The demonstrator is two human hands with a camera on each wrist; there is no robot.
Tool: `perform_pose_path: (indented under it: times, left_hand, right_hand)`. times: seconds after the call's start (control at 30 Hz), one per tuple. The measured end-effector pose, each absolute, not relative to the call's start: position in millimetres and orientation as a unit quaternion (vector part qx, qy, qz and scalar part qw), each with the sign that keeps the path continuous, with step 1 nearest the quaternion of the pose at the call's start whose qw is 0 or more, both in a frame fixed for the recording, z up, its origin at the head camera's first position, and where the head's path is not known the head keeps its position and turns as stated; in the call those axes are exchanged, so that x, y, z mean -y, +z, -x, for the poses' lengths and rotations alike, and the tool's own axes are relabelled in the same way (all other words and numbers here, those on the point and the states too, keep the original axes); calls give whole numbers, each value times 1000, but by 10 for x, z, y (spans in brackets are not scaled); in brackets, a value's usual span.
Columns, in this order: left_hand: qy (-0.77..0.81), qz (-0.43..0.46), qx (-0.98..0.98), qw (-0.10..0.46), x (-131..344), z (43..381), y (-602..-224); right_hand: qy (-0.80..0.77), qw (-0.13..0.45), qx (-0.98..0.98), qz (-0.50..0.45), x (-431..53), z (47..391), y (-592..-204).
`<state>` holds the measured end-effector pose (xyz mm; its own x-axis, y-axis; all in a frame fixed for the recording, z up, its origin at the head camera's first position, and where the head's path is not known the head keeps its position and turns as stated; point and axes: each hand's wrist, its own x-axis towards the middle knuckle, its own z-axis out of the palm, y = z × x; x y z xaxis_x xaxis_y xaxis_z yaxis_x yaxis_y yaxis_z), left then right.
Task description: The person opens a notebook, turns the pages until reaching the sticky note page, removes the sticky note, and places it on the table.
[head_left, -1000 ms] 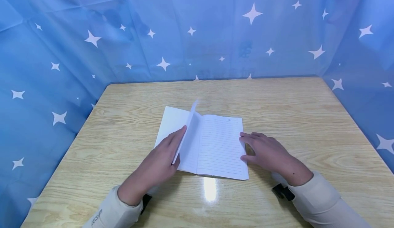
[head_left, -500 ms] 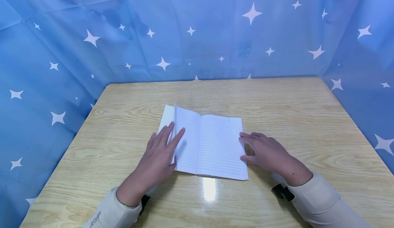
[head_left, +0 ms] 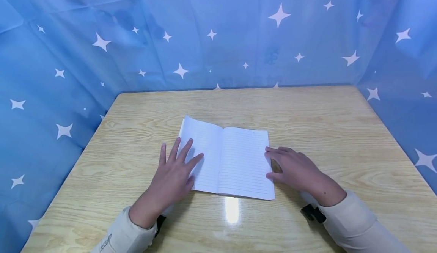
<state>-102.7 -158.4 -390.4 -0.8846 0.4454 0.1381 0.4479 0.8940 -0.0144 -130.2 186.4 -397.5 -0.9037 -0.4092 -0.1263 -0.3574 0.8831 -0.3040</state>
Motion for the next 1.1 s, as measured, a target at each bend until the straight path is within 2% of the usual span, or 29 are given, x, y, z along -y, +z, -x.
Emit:
perform_pose_path:
  times: [0.37,0.8,1.1]
  left_hand:
    - [-5,228,973,32,1571,1037,-3923]
    - [-30,286,958,11,1409,1121,-3941]
    - [-70,328,942,-26,1288,1152,-3955]
  right_hand:
    - [-140,93,-966,198,-1874,1305,-3981]
    - [-139,99,-965,197,-1869,1321,-3991]
    - [-139,93,-966,198,-1875,1321,-4012]
